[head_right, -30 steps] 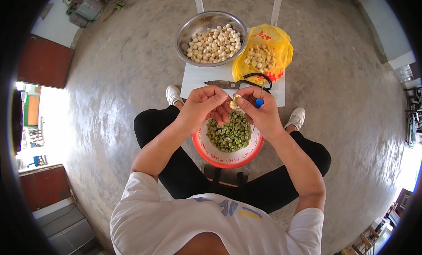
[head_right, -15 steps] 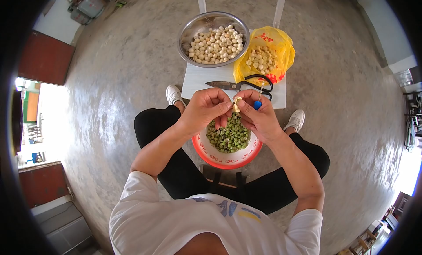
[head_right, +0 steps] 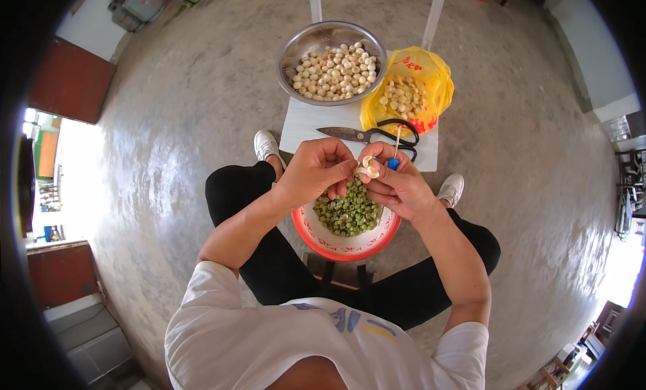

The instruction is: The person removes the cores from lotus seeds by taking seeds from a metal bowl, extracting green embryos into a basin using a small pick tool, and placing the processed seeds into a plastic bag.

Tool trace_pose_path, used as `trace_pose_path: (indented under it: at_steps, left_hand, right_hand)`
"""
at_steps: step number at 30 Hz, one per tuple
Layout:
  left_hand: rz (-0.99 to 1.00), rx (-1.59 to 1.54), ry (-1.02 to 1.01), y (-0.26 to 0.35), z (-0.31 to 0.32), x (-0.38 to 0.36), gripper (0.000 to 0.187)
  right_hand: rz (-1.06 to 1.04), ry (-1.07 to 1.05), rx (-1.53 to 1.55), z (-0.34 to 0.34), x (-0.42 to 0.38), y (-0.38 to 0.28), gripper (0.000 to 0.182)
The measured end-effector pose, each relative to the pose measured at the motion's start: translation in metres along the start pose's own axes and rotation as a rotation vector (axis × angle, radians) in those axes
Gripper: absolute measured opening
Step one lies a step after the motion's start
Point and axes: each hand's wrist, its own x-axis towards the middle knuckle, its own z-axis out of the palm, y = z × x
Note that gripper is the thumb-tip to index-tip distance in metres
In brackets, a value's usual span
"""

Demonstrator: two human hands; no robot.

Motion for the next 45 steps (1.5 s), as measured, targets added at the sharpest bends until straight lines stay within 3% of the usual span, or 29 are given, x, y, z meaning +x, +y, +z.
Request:
trace_pose_path:
  at_steps: [5, 12, 18, 21, 24, 30, 33, 36, 38, 39, 42, 43, 45]
  left_hand:
    - [0.052, -0.203, 0.016, 0.010, -0.003, -0.003, 0.016]
    - [0.088, -0.068, -0.005, -0.002, -0.004, 0.000, 0.013]
    - [0.031, -0.075, 0.057, 0.000, -0.005, 0.001, 0.011]
    - [0.037, -0.089, 0.061, -0.002, -0.004, 0.003, 0.010]
    - [0.027, -0.090, 0.057, -0.002, -0.003, 0.003, 0.009]
    - [-0.004, -0.054, 0.085, -0.003, -0.003, 0.003, 0.009]
    - [-0.009, 0.005, 0.070, -0.002, -0.003, 0.003, 0.009]
    - [0.006, 0.137, -0.016, -0.006, -0.001, 0.004, 0.009]
    - [-0.019, 0.259, -0.077, -0.012, 0.003, 0.004, 0.008]
    - [0.109, 0.439, -0.050, -0.028, 0.003, 0.008, 0.008]
    - [0.127, 0.711, -0.090, -0.042, 0.003, 0.011, 0.011]
    - [0.252, 0.789, -0.088, -0.049, 0.002, 0.011, 0.015]
    - [0.247, 1.036, -0.112, -0.063, 0.002, 0.011, 0.016]
  right_hand:
    - [-0.021, 0.062, -0.048, 0.006, 0.003, -0.006, 0.015]
    - [-0.079, 0.242, -0.264, 0.007, 0.008, 0.002, 0.018]
    - [-0.066, 0.219, -0.291, 0.010, 0.006, 0.000, 0.024]
    - [-0.079, 0.305, -0.473, 0.021, 0.007, -0.001, 0.023]
    - [-0.096, 0.307, -0.459, 0.017, 0.008, 0.001, 0.020]
    - [-0.033, 0.210, -0.100, 0.009, 0.006, -0.006, 0.017]
    - [-0.124, 0.293, -0.168, 0.008, 0.004, -0.016, 0.015]
    - [-0.427, 0.707, -0.944, -0.001, 0.010, -0.044, 0.018]
    - [-0.507, 0.779, -1.376, -0.011, 0.020, -0.060, 0.021]
    - [-0.543, 0.811, -1.591, -0.017, 0.024, -0.066, 0.024]
    - [-0.554, 0.745, -1.585, -0.045, 0.035, -0.065, 0.027]
    - [-0.556, 0.770, -1.565, -0.045, 0.033, -0.066, 0.026]
    - [-0.557, 0.812, -1.530, -0.039, 0.028, -0.066, 0.023]
